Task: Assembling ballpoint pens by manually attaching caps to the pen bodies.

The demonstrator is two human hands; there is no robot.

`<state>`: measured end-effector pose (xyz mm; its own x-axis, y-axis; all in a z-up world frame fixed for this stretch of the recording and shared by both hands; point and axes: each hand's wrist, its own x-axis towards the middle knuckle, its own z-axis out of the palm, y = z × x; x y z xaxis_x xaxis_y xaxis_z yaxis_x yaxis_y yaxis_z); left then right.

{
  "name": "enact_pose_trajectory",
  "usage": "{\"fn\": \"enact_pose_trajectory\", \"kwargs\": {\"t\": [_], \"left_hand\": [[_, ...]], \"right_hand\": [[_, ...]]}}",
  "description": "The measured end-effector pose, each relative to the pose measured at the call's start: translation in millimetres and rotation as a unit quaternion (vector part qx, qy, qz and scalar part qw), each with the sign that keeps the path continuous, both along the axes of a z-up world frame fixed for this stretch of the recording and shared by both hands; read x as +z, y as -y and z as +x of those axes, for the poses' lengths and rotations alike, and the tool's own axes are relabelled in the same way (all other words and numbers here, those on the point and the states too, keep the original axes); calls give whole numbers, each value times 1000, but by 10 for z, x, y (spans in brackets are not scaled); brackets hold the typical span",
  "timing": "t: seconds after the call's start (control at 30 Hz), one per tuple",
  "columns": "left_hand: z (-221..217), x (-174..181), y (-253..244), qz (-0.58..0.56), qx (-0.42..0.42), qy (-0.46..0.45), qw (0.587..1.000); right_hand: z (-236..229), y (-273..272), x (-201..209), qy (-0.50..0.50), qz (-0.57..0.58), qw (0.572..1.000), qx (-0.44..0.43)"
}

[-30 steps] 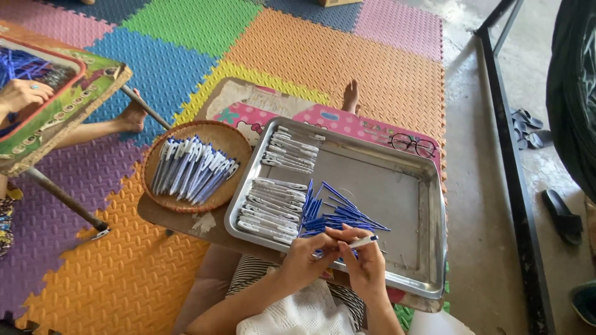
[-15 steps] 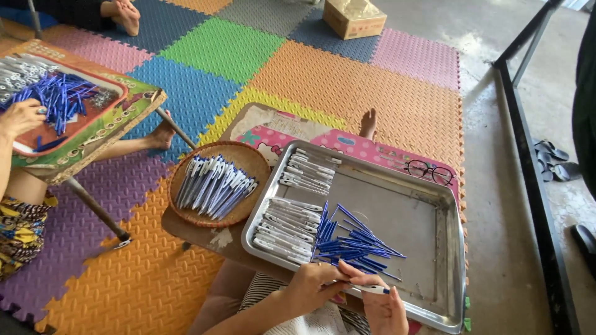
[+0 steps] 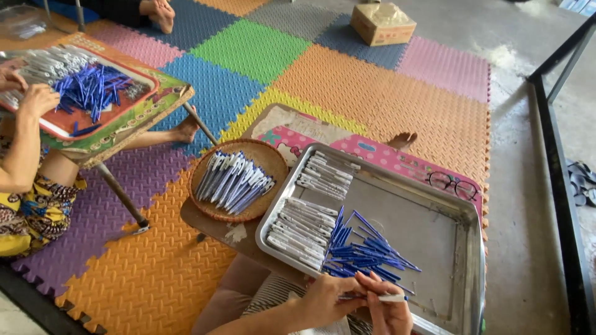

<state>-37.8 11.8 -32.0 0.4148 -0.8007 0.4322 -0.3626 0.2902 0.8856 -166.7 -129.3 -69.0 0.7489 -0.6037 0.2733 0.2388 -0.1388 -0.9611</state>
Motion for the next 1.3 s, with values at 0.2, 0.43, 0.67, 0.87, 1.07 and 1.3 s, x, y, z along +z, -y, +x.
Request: {"fn": "enact_pose_trajectory", "kwargs": {"t": [0.2,0.43,0.67,0.87,1.07,1.3], "left_hand": [[-8,-228,-28,11,64,30,997],[1031,-225,-478,-33,258,123,958],[2867,-337,-1562,92,607,282,737],[3411,-762,-1687,223,602,258,722],[3234,-785,-1620,207,592,293,722],[3202,-710,-1592,189,554,329,741]], "right_hand": [[58,-152,95,-17,-48,999,3],[127,372,-164,76,-67,993,62],[-154,612,-290,39,56,995,-76],[-65,538,-218,6,-37,997,-68],[-71,590,-246,9,-20,999,-42],[-13,536,-190,-1,-21,997,-68]]}}
